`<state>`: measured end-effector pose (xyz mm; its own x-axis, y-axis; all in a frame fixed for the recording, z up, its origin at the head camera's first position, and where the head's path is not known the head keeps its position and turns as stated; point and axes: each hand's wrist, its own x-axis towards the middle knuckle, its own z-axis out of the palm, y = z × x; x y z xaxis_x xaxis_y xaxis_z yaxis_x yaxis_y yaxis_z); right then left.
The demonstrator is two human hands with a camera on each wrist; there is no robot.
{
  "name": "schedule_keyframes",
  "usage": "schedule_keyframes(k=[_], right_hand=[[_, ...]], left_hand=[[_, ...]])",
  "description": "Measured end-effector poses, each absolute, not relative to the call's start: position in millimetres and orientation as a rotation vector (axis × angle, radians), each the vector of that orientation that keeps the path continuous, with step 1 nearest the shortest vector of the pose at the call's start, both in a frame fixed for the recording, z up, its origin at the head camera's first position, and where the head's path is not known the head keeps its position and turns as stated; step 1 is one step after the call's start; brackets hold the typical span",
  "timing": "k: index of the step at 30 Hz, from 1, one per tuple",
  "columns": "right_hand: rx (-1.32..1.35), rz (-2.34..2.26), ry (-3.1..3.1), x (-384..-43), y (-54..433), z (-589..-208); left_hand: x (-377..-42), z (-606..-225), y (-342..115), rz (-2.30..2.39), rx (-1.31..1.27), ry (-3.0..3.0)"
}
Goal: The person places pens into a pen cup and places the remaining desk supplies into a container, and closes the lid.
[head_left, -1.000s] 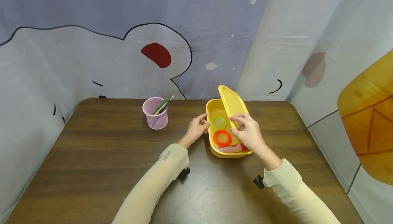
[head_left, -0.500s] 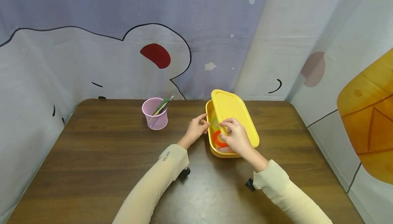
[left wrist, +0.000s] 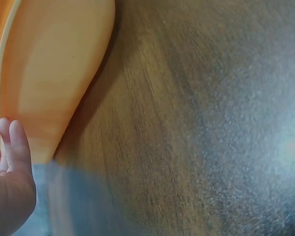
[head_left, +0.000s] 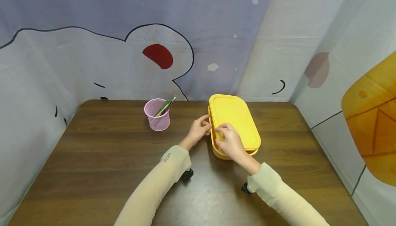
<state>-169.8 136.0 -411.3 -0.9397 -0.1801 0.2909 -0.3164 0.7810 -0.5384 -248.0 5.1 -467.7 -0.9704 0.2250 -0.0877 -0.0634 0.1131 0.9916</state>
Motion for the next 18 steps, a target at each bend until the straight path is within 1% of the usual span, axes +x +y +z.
schedule_keyframes(k=[10, 18], right_hand=[[0.469, 0.771, -2.698, -169, 131, -423], [0.488, 0.892, -2.701, -168, 138, -424]], left_hand=[[-247, -468, 4, 2.001, 0.095, 2.071], [-245, -464, 5, 1.989, 0.039, 2.09]])
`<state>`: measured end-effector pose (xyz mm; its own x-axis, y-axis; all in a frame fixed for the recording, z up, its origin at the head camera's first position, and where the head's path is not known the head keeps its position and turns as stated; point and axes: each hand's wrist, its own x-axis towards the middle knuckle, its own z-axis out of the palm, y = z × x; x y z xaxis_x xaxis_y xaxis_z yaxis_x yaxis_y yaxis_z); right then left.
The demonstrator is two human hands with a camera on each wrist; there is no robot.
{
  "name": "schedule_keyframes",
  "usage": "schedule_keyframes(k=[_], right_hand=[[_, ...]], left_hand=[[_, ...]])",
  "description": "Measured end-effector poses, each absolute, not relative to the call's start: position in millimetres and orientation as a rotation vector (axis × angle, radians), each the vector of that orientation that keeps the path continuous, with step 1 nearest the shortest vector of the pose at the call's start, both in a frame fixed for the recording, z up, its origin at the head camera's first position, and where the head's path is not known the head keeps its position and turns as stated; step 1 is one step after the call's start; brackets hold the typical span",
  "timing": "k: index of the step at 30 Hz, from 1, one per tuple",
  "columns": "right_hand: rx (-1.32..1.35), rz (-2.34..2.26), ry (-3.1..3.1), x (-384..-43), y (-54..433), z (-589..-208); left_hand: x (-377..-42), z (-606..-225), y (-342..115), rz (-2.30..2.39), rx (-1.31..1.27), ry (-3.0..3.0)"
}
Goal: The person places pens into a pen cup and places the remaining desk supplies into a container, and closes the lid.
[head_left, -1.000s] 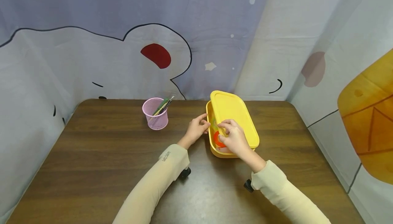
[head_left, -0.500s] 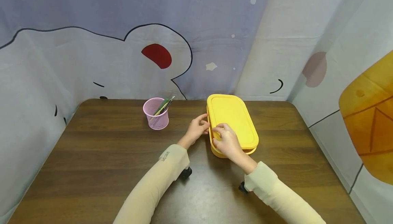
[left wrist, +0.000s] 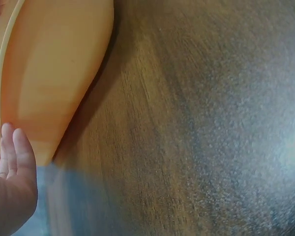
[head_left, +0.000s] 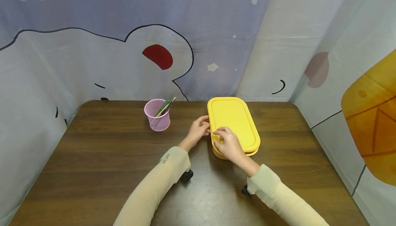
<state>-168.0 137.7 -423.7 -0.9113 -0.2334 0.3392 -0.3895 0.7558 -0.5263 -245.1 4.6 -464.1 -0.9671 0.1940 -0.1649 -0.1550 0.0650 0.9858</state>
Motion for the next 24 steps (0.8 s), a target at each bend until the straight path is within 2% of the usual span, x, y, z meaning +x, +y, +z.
schedule_keyframes(k=[24], right_hand=[[0.04, 1.148, -2.754, -207, 243, -431]], left_hand=[[-245, -466, 2, 1.783, 0.176, 2.335]])
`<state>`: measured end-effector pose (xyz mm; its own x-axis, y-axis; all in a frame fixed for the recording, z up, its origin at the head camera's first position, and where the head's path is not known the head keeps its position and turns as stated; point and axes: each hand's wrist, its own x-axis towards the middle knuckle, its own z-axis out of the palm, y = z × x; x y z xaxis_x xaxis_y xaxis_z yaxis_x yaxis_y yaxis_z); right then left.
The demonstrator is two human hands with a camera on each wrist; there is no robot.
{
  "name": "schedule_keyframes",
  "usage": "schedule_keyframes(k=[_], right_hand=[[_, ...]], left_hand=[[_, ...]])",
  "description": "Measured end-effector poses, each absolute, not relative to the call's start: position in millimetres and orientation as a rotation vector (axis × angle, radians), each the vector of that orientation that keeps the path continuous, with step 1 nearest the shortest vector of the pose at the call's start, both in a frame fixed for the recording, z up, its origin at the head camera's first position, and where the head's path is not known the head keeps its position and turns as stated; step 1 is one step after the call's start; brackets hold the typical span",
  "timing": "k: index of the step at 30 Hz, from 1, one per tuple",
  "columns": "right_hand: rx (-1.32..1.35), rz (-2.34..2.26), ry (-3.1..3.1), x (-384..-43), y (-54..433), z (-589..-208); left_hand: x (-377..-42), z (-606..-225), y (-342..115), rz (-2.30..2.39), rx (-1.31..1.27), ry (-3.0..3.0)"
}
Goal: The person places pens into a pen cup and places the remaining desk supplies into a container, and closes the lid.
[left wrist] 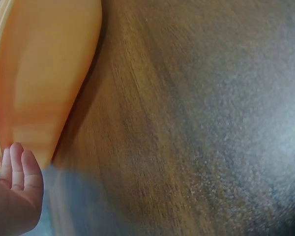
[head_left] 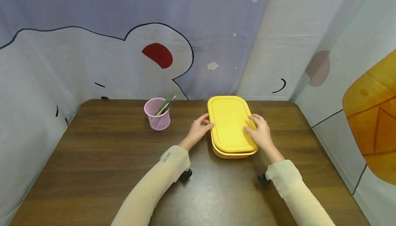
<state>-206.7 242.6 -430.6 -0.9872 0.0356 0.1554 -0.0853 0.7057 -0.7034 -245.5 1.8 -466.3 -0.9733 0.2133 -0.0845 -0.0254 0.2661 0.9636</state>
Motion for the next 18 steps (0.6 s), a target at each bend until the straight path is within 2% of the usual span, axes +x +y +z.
schedule_keyframes(k=[9, 18], right_hand=[[-0.031, 1.348, -2.816, -208, 259, -436], [-0.073, 1.349, -2.825, -204, 260, -439]], left_hand=[[-245, -466, 1, 1.782, 0.189, 2.333], [-242, -467, -2, 1.771, 0.21, 2.314]])
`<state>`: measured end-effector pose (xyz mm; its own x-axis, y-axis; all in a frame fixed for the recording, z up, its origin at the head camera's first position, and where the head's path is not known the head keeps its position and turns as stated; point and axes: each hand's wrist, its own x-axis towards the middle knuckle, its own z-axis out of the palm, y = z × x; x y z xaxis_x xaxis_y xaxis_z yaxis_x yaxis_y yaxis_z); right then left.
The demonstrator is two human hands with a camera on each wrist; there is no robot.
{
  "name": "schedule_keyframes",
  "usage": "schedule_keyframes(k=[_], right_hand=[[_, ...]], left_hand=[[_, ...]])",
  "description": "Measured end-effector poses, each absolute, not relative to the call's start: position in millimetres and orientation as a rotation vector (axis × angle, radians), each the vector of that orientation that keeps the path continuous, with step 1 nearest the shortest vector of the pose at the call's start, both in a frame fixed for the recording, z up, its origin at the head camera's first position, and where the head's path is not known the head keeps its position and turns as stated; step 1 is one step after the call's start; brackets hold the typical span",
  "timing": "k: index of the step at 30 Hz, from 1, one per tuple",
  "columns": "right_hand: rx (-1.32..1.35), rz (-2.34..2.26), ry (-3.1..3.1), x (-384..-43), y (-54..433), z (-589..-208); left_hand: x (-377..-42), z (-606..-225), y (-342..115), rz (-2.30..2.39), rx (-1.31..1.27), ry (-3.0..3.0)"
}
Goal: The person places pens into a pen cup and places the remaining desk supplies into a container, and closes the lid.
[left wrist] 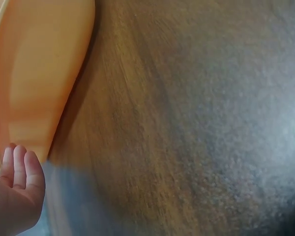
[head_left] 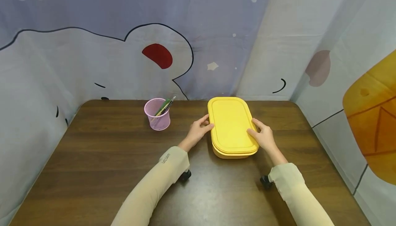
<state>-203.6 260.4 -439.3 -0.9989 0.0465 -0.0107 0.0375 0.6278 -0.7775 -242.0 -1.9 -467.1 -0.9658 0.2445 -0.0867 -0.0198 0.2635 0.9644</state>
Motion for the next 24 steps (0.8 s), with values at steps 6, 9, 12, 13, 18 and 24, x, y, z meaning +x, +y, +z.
schedule_keyframes(k=[6, 9, 12, 13, 18, 24], right_hand=[[-0.069, 1.344, -2.815, -199, 260, -442], [-0.067, 1.319, -2.805, -197, 260, -444], [-0.063, 1.293, -2.794, -197, 259, -448], [-0.058, 1.288, -2.79, -197, 259, -450], [-0.046, 1.289, -2.75, -198, 258, -451], [-0.042, 1.286, -2.742, -198, 258, -451]], left_hand=[[-242, -470, -3, 1.753, 0.229, 2.32], [-240, -472, -4, 1.745, 0.235, 2.32], [-239, -474, -4, 1.745, 0.235, 2.319], [-239, -474, -4, 1.743, 0.238, 2.32], [-238, -474, -5, 1.748, 0.258, 2.316], [-237, -473, -5, 1.744, 0.276, 2.316]])
